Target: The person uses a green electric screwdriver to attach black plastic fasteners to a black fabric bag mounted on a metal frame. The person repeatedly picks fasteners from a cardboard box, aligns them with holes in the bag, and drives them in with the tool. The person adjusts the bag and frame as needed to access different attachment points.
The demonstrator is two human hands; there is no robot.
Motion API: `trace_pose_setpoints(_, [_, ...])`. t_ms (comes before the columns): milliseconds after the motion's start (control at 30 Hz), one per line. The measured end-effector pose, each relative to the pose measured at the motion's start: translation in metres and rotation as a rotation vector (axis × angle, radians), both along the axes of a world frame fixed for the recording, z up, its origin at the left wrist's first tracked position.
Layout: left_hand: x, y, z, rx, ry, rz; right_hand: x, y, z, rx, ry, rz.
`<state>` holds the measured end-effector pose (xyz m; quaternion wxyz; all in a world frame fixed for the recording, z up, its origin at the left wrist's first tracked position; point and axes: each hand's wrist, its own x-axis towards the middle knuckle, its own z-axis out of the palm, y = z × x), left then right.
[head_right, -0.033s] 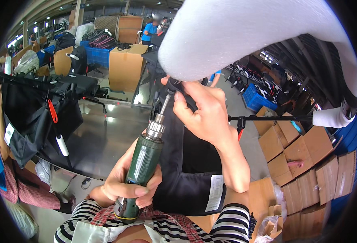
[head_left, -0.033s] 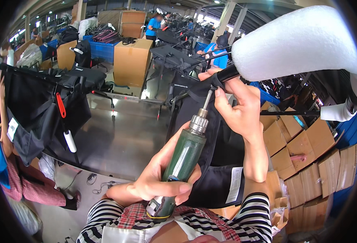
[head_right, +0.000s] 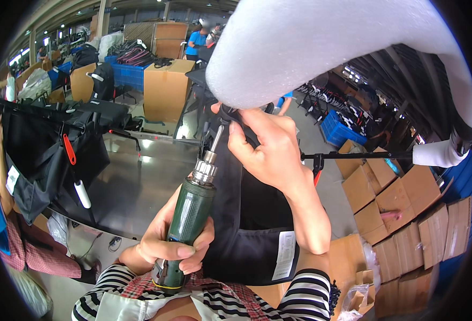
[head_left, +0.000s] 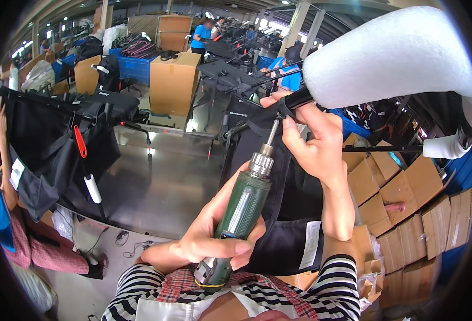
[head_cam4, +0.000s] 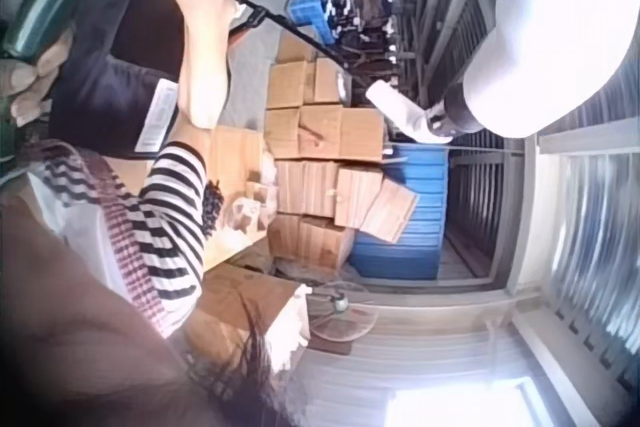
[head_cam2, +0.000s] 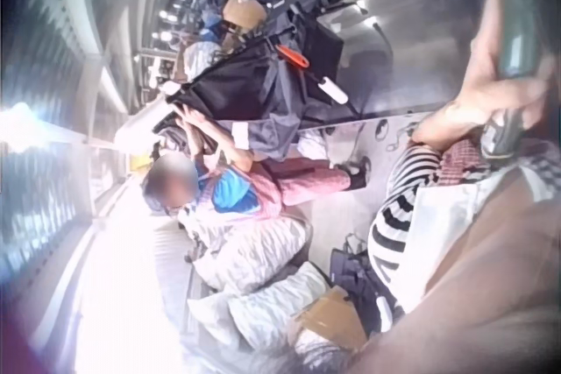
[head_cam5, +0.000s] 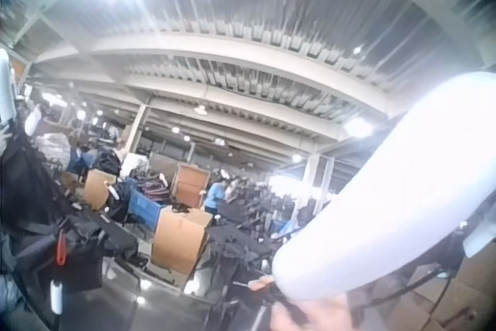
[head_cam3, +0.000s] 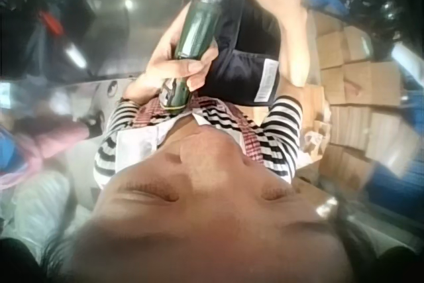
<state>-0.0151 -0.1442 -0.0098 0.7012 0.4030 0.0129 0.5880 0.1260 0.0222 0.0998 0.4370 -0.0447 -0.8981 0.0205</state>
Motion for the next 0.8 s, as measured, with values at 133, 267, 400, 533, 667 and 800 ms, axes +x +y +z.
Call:
trace_pose_setpoints(133, [0.002,0.009,-0.011,-0.032,-0.067,-0.057,0.005,0.002,0.002,0.04,-0.027,-0.006])
trace_pose_setpoints(267, [-0.011,0.021,-0.03,-0.013,0.062,-0.039,0.035,0.006,0.0,0.143,0.031,-0.017])
trace_pose_setpoints(400, [-0.003,0.01,-0.07,-0.117,0.122,-0.064,0.123,0.037,-0.029,-0.298,0.079,-0.117])
trace_pose_setpoints(533, [0.023,0.026,-0.071,-0.171,0.278,-0.158,0.303,0.044,-0.128,-0.457,0.032,-0.654])
trace_pose_setpoints(667, [0.02,0.041,-0.091,-0.108,0.353,-0.353,0.406,0.0,-0.302,-0.828,-0.09,-1.124])
trace_pose_setpoints(800, [0.012,0.057,-0.096,-0.018,0.439,-0.508,0.428,-0.039,-0.437,-0.918,-0.245,-1.171])
